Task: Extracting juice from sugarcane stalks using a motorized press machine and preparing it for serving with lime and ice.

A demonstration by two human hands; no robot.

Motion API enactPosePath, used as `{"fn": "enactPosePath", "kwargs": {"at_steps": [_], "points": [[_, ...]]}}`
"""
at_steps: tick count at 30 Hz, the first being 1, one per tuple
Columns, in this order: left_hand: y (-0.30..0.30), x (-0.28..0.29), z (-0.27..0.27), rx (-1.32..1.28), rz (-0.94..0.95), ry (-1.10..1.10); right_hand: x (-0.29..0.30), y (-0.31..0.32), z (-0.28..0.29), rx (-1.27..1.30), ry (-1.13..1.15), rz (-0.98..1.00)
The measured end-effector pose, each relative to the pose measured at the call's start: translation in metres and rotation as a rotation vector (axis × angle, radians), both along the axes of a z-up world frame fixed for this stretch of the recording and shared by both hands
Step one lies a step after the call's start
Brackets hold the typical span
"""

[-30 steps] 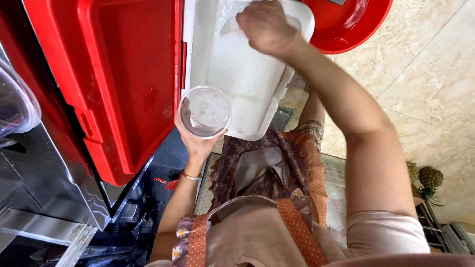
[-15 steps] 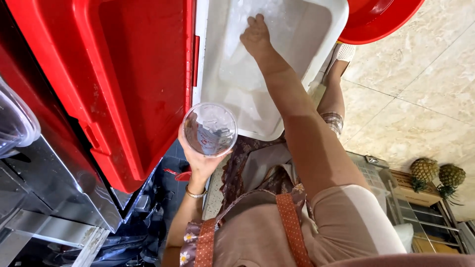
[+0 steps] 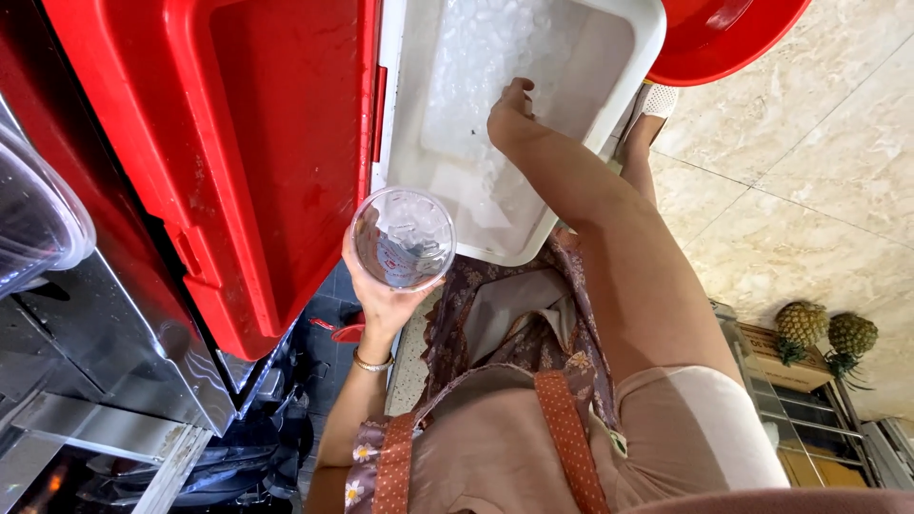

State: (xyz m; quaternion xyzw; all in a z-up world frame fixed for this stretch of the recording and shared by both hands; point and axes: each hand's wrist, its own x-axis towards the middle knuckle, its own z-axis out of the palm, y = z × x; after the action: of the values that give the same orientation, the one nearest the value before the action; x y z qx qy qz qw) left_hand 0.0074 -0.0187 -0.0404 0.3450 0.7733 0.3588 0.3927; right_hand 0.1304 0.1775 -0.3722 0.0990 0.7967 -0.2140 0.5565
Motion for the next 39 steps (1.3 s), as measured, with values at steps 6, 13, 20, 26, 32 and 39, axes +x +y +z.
{"fn": "enactPosePath", "kwargs": {"at_steps": [6, 13, 20, 26, 32, 39], "points": [[0.001, 0.009, 0.003, 0.029, 0.003, -0.029, 0.008, 0.019, 0.027, -0.139, -0.117, -0.026], [-0.003, 0.017, 0.009, 0.089, 0.036, -0.01, 0.008, 0.039, 0.048, -0.305, -0.228, -0.033], [-0.015, 0.03, 0.027, 0.062, 0.131, -0.016, -0.021, 0.089, 0.093, -0.461, -0.311, 0.156], [-0.03, 0.041, 0.04, 0.065, 0.101, 0.124, -0.027, 0.127, 0.193, -0.511, -0.31, -0.092], [-0.01, 0.063, 0.067, -0.084, 0.218, 0.204, -0.01, 0.163, 0.322, -0.549, -0.122, -0.313], [0.032, 0.073, 0.038, -0.163, 0.191, 0.348, -0.002, 0.141, 0.428, -0.494, 0.037, -0.176]]}}
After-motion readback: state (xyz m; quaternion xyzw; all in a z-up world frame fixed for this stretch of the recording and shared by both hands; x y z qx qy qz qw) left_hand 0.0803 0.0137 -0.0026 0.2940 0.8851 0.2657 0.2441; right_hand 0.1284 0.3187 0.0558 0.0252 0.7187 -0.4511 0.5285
